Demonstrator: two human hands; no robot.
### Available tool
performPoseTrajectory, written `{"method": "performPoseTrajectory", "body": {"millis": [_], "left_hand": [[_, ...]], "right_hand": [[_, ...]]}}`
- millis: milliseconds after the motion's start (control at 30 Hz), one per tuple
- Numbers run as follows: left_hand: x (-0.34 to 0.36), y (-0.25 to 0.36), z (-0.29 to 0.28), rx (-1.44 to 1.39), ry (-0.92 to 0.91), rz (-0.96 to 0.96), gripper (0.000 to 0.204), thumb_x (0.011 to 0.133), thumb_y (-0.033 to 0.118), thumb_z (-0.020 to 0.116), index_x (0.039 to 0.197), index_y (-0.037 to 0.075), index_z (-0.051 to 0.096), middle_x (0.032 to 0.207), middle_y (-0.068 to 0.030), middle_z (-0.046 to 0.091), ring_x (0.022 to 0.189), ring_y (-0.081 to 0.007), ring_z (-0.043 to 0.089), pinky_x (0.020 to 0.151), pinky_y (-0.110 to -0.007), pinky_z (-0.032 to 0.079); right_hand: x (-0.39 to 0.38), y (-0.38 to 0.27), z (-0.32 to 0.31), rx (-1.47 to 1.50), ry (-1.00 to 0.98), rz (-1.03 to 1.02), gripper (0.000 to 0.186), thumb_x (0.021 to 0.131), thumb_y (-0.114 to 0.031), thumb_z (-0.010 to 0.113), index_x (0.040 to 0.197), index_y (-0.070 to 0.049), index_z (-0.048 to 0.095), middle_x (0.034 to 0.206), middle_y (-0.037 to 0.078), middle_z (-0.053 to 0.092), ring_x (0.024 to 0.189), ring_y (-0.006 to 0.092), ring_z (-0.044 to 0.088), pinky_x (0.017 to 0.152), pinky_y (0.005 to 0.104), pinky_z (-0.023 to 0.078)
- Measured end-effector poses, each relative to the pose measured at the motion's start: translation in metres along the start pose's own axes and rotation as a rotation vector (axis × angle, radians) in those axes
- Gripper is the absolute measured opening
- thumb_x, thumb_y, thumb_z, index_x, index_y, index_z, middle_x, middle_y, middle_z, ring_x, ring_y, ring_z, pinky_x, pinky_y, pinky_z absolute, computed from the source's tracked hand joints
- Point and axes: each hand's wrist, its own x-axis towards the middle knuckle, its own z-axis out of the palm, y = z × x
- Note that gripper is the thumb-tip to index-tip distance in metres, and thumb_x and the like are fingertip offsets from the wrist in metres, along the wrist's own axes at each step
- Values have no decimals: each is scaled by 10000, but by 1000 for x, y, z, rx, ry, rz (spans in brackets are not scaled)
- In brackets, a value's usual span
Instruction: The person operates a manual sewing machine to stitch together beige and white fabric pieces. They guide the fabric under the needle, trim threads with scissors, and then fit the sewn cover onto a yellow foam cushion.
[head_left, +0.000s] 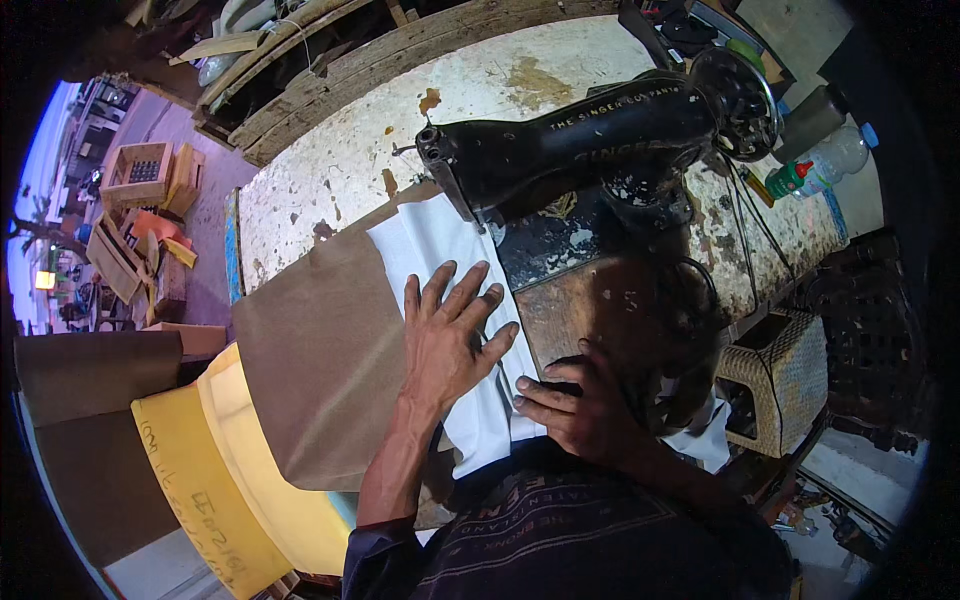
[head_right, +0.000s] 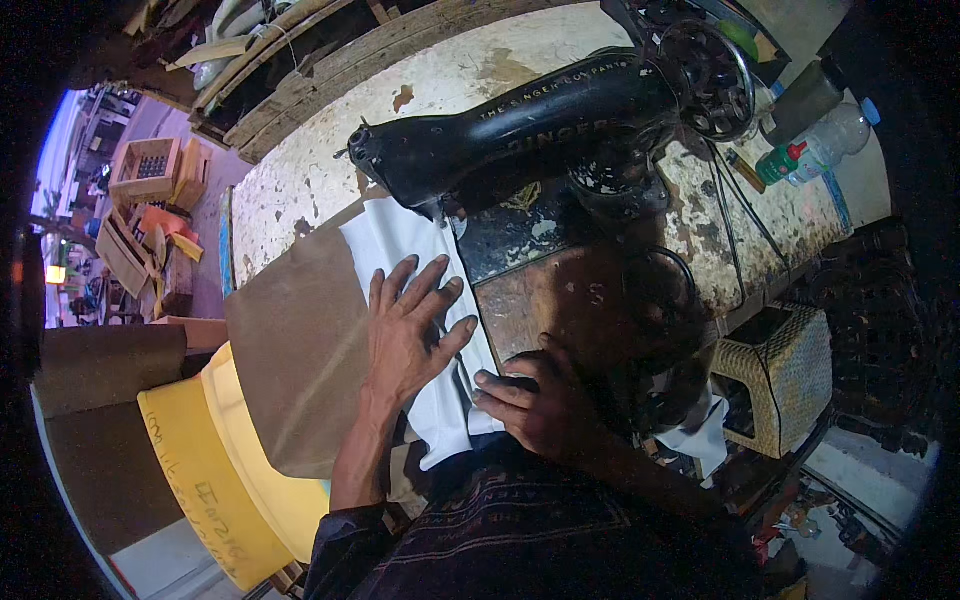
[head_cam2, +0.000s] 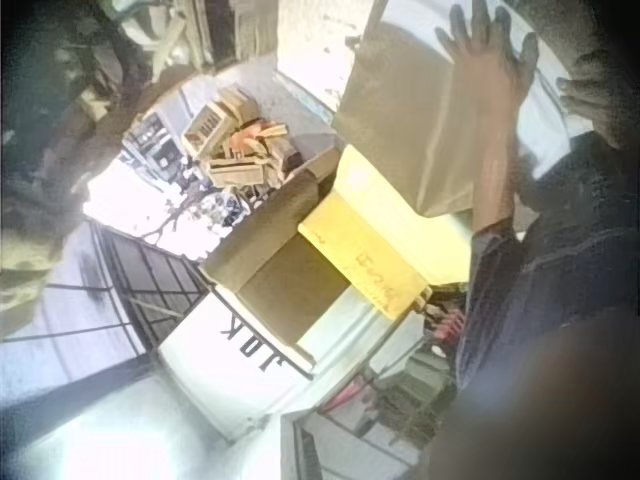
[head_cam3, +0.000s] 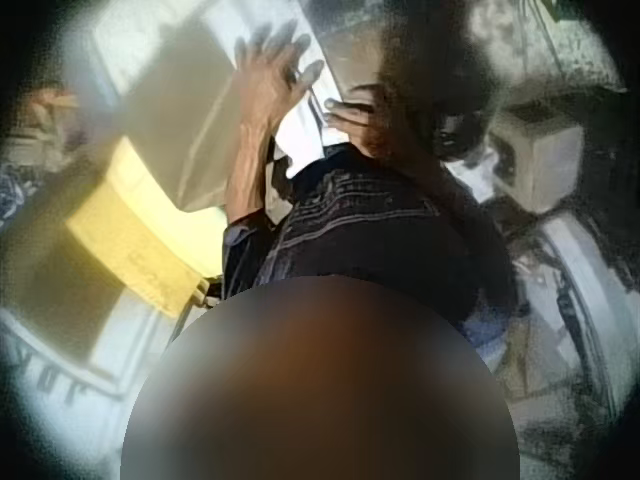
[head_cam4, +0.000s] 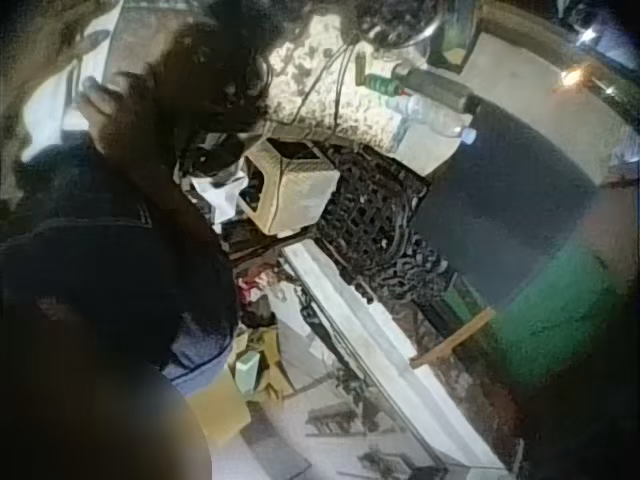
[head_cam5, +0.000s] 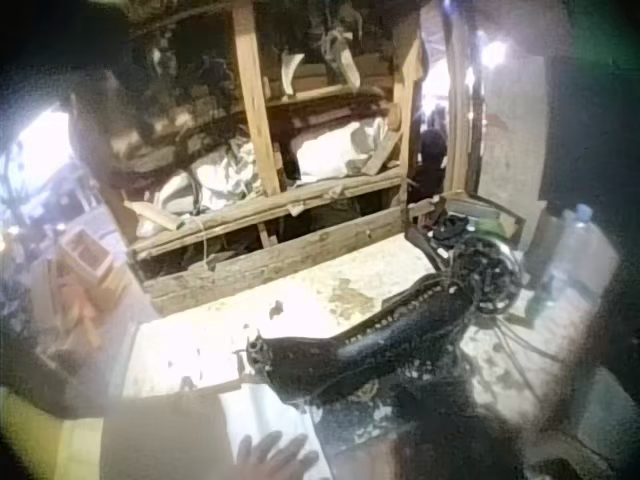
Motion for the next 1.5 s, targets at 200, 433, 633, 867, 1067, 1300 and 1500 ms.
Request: {"method": "performPoseTrajectory", "body": {"millis": [200, 433, 633, 867, 1067, 1300, 1500], "left_hand": [[1, 10, 2, -20, 6, -14, 606, 918, 524, 790, 1368, 122, 735, 1637, -101, 557, 1557, -429, 411, 1284, -738, 211], [-4, 8, 5, 36, 17, -6, 614, 928, 533, 754, 1394, 135, 719, 1639, -115, 547, 1550, -432, 412, 1263, -751, 224], [-6, 7, 7, 16, 35, 9, 609, 938, 515, 735, 1422, 147, 702, 1636, -117, 552, 1551, -430, 419, 1269, -744, 222], [-6, 4, 12, 24, 26, 2, 619, 948, 529, 731, 1454, 176, 680, 1657, -87, 536, 1567, -408, 410, 1278, -743, 204], [1, 0, 13, 13, 62, 0, 603, 933, 502, 745, 1437, 176, 687, 1655, -92, 538, 1569, -409, 411, 1281, -742, 207], [14, -4, 11, 23, 36, -26, 600, 950, 496, 743, 1451, 173, 678, 1662, -91, 526, 1577, -403, 400, 1288, -742, 197], [26, -11, 11, 0, 100, -7, 583, 961, 506, 732, 1431, 163, 694, 1624, -117, 541, 1552, -406, 416, 1281, -741, 209]], "right_hand": [[-3, 3, -12, 41, 38, 44, 381, 786, -98, 795, 1142, -222, 851, 1355, -78, 756, 1147, 198, 614, 1188, 527, 420], [62, 65, -38, -427, -326, -98, 272, 919, -125, 696, 1153, -155, 831, 1175, 97, 811, 1069, 288, 708, 1011, 475, 553], [254, 184, 12, -296, 414, -252, 213, 957, -229, 762, 1088, -62, 769, 1021, 130, 788, 973, 307, 756, 893, 449, 580], [271, 201, 36, 33, 181, -35, 214, 949, -242, 772, 1076, -70, 767, 1003, 119, 780, 967, 290, 753, 885, 444, 576], [264, 208, 35, 85, 191, -52, 216, 942, -253, 781, 1065, -76, 765, 988, 109, 772, 961, 276, 750, 877, 439, 572], [262, 208, 31, 121, 205, -70, 219, 934, -265, 792, 1053, -85, 763, 970, 98, 764, 955, 259, 747, 868, 434, 568], [278, 208, 35, 138, 218, -74, 222, 927, -276, 801, 1042, -91, 761, 955, 89, 756, 950, 245, 745, 861, 429, 564]]}}
